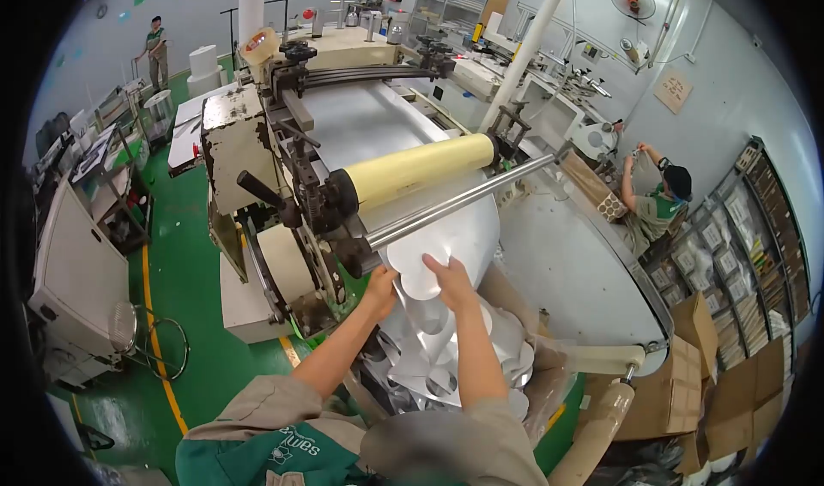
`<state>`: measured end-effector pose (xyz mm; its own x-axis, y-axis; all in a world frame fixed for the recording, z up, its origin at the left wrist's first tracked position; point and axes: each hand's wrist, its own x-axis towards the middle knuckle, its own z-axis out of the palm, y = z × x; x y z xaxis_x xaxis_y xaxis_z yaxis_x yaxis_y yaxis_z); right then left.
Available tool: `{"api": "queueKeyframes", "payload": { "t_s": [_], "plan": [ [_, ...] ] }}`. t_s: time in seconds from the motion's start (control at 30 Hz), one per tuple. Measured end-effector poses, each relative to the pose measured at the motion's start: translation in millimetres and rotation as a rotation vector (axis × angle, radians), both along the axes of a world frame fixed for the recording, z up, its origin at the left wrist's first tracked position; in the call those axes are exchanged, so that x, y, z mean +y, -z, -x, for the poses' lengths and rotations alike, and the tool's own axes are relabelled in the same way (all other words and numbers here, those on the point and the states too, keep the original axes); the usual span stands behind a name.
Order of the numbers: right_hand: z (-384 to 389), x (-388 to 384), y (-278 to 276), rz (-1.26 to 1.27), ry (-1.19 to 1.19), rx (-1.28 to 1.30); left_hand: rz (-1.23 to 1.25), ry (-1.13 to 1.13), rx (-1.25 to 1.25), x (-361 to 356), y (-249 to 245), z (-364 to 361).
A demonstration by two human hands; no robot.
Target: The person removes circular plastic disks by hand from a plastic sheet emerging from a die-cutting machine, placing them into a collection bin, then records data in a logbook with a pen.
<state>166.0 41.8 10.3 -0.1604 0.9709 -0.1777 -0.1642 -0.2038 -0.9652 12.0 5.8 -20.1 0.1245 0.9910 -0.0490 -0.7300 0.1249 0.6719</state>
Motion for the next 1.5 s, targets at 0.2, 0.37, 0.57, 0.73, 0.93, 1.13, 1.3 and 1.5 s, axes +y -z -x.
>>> {"api": "queueKeyframes", "payload": {
  "t_s": [0.2, 0.37, 0.57, 0.73, 0.93, 1.13, 1.3, 1.5],
  "plan": [
    [-43, -39, 56, 0.015, 0.106, 0.645, 0.129, -0.095, 0.065, 10, -12, 17],
    [-62, -46, 4, -0.172, 0.289, 0.384, -0.020, -0.216, -0.193, 46, -12, 16],
    [-3, 3, -54, -0.185, -0.037, -0.194, 0.005, -0.085, 0.035, 8, 0, -4],
    [-8, 8, -2, -0.096, -0.013, 0.014, 0.103, 0.042, -0.002, -2, -9, 14],
    [-46, -24, 12, -0.094, 0.326, 0.650, -0.129, -0.168, 0.054, 46, -9, 45],
    [-21, -24, -20, -0.195, 0.304, 0.200, 0.020, 0.007, -0.269, 47, -51, 46],
    [15, -2, -37, -0.263, 0.171, 0.077, -0.082, 0.083, 0.123, 5, -38, 12],
    [16, 1, -34, -0.272, -0.002, 0.030, 0.042, 0.255, 0.192, -17, 1, 16]
  ]
}}
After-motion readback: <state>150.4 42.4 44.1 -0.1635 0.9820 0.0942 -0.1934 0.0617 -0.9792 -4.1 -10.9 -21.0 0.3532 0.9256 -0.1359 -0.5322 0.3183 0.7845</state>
